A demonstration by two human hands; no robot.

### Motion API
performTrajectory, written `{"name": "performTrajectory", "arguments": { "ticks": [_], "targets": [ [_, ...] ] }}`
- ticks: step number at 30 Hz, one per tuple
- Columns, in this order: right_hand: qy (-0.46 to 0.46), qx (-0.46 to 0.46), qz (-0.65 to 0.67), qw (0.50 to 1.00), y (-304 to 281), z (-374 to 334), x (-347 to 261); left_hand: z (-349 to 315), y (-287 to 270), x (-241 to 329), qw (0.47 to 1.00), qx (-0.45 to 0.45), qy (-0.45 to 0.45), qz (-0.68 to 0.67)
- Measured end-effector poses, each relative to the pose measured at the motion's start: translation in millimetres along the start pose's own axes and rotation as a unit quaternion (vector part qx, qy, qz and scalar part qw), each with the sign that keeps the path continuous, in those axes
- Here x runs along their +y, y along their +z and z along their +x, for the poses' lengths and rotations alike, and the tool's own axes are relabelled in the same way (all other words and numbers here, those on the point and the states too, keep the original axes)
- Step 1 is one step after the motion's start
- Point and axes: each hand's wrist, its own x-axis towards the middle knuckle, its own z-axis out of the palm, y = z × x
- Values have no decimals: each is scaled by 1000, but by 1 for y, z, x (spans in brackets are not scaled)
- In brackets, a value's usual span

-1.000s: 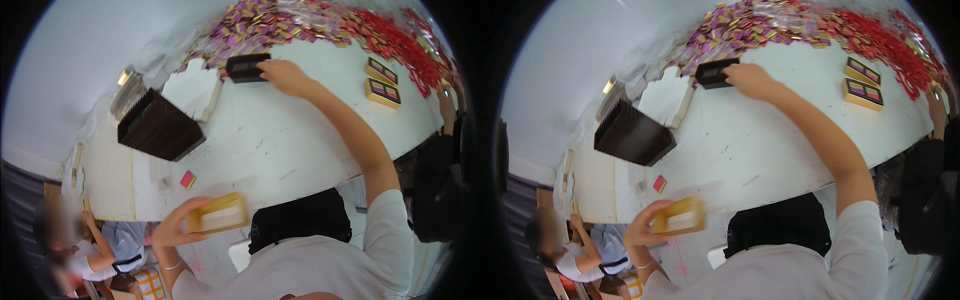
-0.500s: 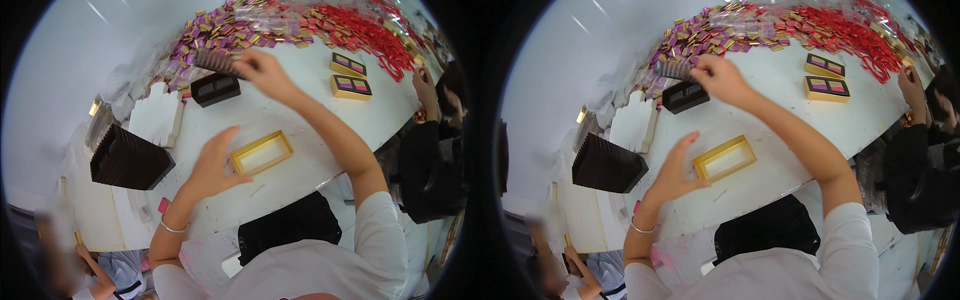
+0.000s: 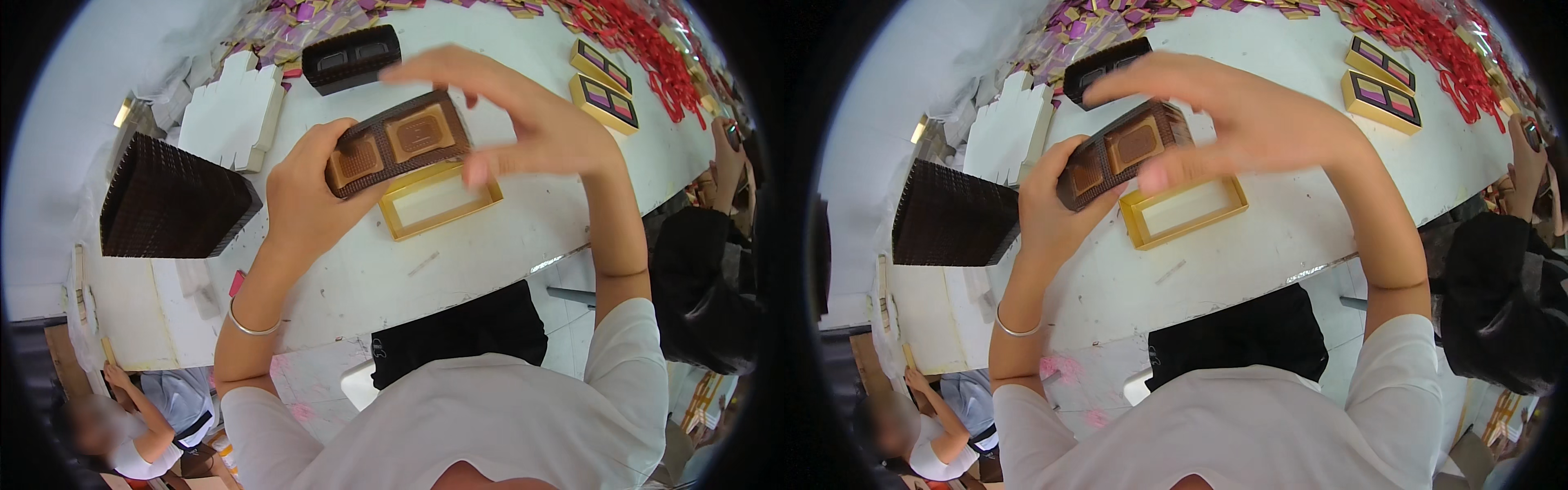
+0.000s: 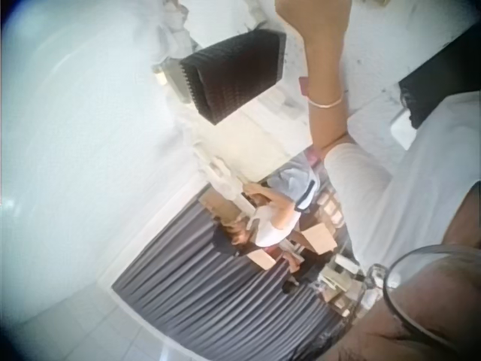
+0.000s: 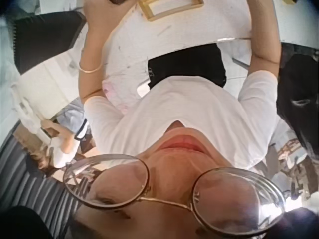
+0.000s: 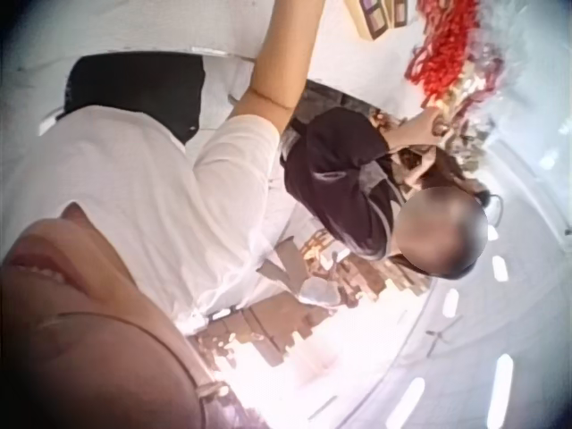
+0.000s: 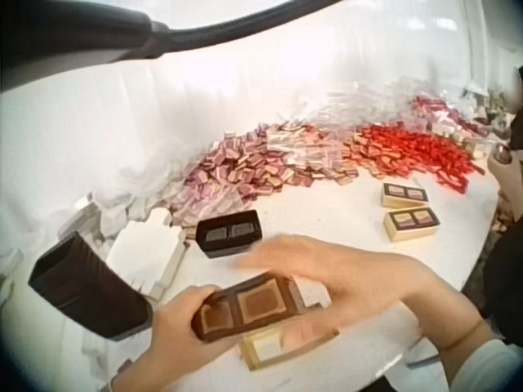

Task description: The person assembles small rectangular boxes by folding flat cardboard pieces and inserting them into black plastic trays. They place colorful rectangular inserts into the trays, then fold and attach cardboard frames around them. The process is repeated multiple times with consistent hand movements.

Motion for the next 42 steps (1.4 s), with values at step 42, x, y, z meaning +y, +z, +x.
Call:
{"name": "performTrajectory", "arguments": {
  "ticks": [42],
  "targets": [
    [152, 98, -165, 970, -9, -55, 67, -4, 29, -4, 978, -175, -21, -116]
  ]
}}
